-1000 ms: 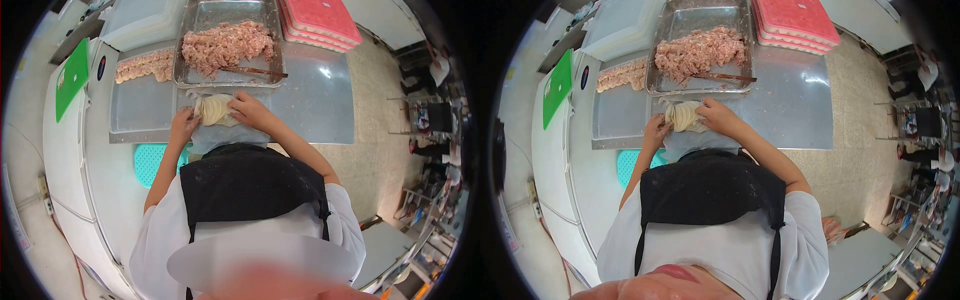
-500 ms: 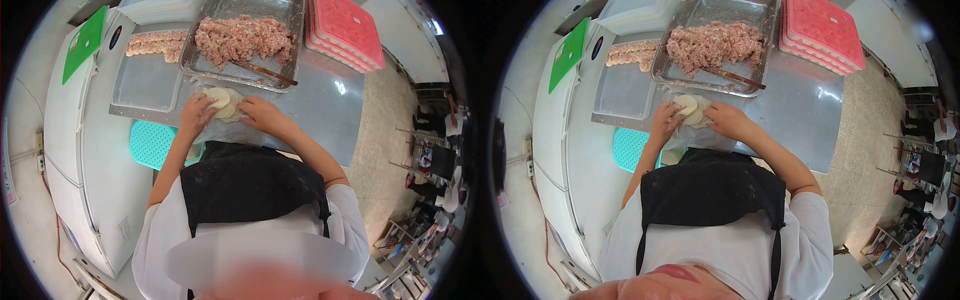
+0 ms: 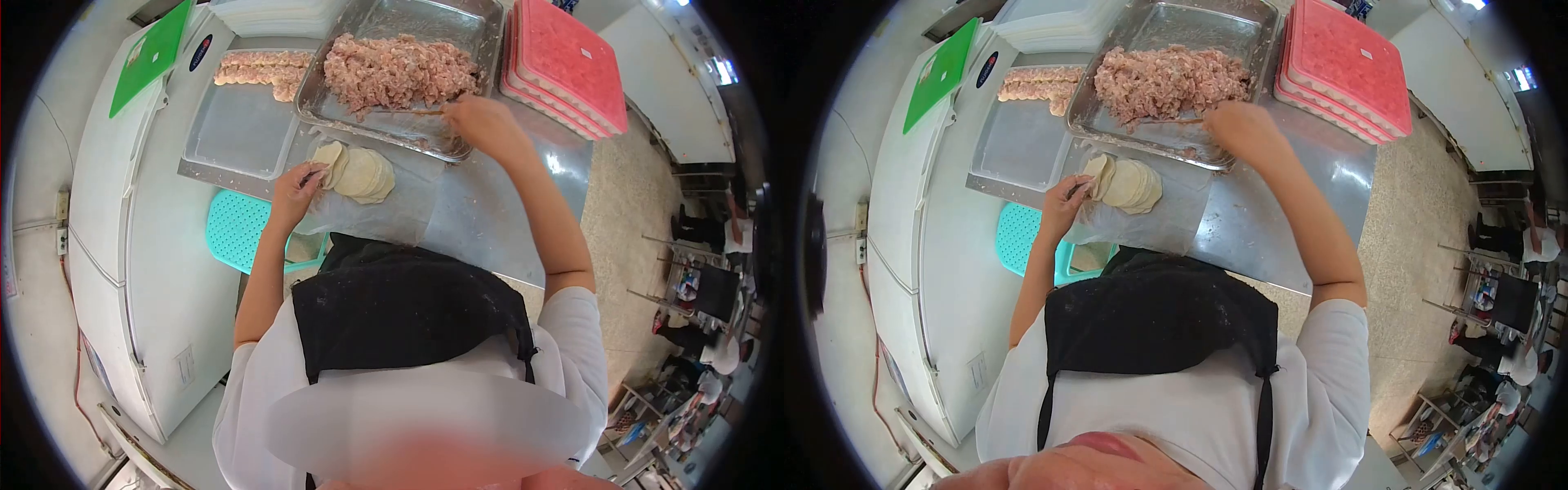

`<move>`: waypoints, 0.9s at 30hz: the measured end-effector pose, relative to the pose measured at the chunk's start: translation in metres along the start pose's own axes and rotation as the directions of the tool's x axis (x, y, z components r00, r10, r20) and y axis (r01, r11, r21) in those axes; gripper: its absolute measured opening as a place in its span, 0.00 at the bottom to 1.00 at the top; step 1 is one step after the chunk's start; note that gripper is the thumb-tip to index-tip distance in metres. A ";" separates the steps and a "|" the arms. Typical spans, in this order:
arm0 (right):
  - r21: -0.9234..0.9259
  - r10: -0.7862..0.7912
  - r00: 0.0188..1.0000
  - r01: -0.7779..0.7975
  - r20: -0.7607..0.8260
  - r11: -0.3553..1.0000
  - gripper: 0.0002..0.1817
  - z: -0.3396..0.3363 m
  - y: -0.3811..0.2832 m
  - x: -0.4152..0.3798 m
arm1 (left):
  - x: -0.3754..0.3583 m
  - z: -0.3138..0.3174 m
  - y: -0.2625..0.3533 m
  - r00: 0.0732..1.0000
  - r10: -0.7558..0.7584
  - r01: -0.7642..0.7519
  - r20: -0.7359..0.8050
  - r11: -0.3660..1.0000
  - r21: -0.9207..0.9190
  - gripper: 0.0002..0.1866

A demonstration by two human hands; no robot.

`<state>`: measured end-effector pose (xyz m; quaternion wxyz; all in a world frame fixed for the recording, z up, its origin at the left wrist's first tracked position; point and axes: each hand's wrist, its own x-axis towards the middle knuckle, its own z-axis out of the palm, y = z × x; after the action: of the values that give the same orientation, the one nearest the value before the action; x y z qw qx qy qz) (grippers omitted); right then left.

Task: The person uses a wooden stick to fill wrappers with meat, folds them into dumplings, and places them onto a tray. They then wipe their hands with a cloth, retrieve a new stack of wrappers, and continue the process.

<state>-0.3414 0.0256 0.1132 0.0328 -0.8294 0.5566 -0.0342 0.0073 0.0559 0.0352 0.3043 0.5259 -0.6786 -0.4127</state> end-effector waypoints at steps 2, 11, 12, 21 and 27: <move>-0.038 0.016 0.997 -0.013 0.071 0.999 0.10 -0.016 0.001 0.009 | 0.000 0.002 0.014 0.988 0.155 -0.155 0.013 0.988 0.019 0.07; -0.027 -0.139 0.989 0.138 -0.059 0.990 0.09 0.066 -0.030 0.034 | 0.016 0.014 0.005 0.950 0.203 -0.210 0.236 0.978 0.004 0.06; 0.003 -0.154 0.987 0.154 -0.047 0.988 0.09 0.058 -0.041 0.025 | 0.016 0.008 0.006 0.951 0.204 -0.209 0.232 0.978 -0.001 0.06; -0.155 -0.026 0.999 0.019 -0.046 0.988 0.08 0.037 -0.028 0.064 | 0.044 -0.029 0.026 0.962 0.183 -0.085 0.202 0.906 -0.416 0.04; -0.106 -0.016 0.980 0.038 0.198 0.994 0.09 0.013 -0.063 0.050 | 0.065 -0.046 -0.006 0.973 -0.027 0.213 0.229 0.480 -0.851 0.09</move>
<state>-0.2637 0.0034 0.1073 0.0416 -0.8367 0.5404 0.0780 0.0315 -0.0187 0.0502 0.4342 0.3058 -0.3631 -0.7656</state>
